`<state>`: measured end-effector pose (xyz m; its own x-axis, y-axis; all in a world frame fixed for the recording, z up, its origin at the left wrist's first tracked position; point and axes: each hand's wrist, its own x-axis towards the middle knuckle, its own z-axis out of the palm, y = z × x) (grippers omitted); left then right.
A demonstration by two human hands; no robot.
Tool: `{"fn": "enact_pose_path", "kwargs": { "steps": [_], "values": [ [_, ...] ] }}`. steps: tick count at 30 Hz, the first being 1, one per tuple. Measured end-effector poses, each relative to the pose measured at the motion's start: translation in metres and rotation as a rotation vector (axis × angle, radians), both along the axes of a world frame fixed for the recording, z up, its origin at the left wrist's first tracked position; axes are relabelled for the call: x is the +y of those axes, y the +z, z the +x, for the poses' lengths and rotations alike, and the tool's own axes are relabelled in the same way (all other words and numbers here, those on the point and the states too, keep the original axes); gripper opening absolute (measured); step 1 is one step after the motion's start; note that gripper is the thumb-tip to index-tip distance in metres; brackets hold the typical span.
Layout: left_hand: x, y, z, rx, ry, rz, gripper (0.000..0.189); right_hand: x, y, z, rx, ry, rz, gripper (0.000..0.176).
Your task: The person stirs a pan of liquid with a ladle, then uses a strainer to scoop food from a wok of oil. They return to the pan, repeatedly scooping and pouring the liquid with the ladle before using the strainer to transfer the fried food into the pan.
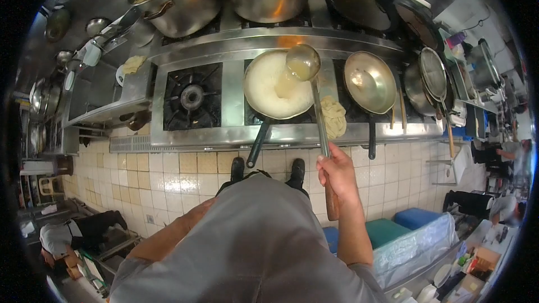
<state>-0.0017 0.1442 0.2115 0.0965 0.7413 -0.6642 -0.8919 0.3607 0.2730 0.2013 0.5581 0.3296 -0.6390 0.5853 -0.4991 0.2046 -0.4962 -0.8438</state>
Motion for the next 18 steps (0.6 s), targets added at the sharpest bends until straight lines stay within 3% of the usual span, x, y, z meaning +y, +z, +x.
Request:
{"fn": "enact_pose_path", "kwargs": {
  "steps": [3,5,6,8,11,12,13,14,15,17,18],
  "values": [
    [-0.008,-0.017,-0.002,-0.145,0.023,0.02,0.067,0.0,0.002,-0.004,-0.031,0.003,0.099,0.054],
    [-0.016,-0.03,-0.003,0.833,-0.519,0.371,0.066,-0.001,0.003,-0.008,-0.046,0.022,0.163,0.056],
    [-0.015,-0.027,-0.003,0.832,-0.518,0.369,0.066,-0.002,0.005,-0.011,-0.09,0.029,0.221,0.056],
    [-0.005,-0.012,-0.004,0.022,-0.091,0.035,0.072,-0.001,0.005,-0.015,-0.133,0.037,0.278,0.057],
    [0.009,0.011,-0.004,-0.046,-0.051,0.031,0.076,0.004,-0.007,-0.021,-0.284,0.083,0.427,0.056],
    [0.005,0.004,-0.005,-0.047,-0.05,0.029,0.076,0.009,-0.016,-0.022,-0.346,0.137,0.592,0.056],
    [-0.001,-0.009,-0.005,0.119,-0.153,0.102,0.076,0.014,-0.024,-0.023,-0.406,0.191,0.757,0.056],
    [-0.002,-0.013,-0.005,0.284,-0.256,0.176,0.075,0.018,-0.03,-0.025,-0.406,0.192,0.757,0.056],
    [-0.004,-0.017,-0.004,0.284,-0.256,0.175,0.075,0.022,-0.035,-0.027,-0.426,0.224,0.883,0.057],
    [-0.006,-0.021,-0.002,0.761,-0.37,0.252,0.053,0.028,-0.047,-0.033,-0.446,0.257,1.011,0.057],
    [-0.005,-0.019,-0.002,0.761,-0.369,0.253,0.053,0.031,-0.054,-0.037,-0.467,0.266,1.021,0.057]
  ]
}}
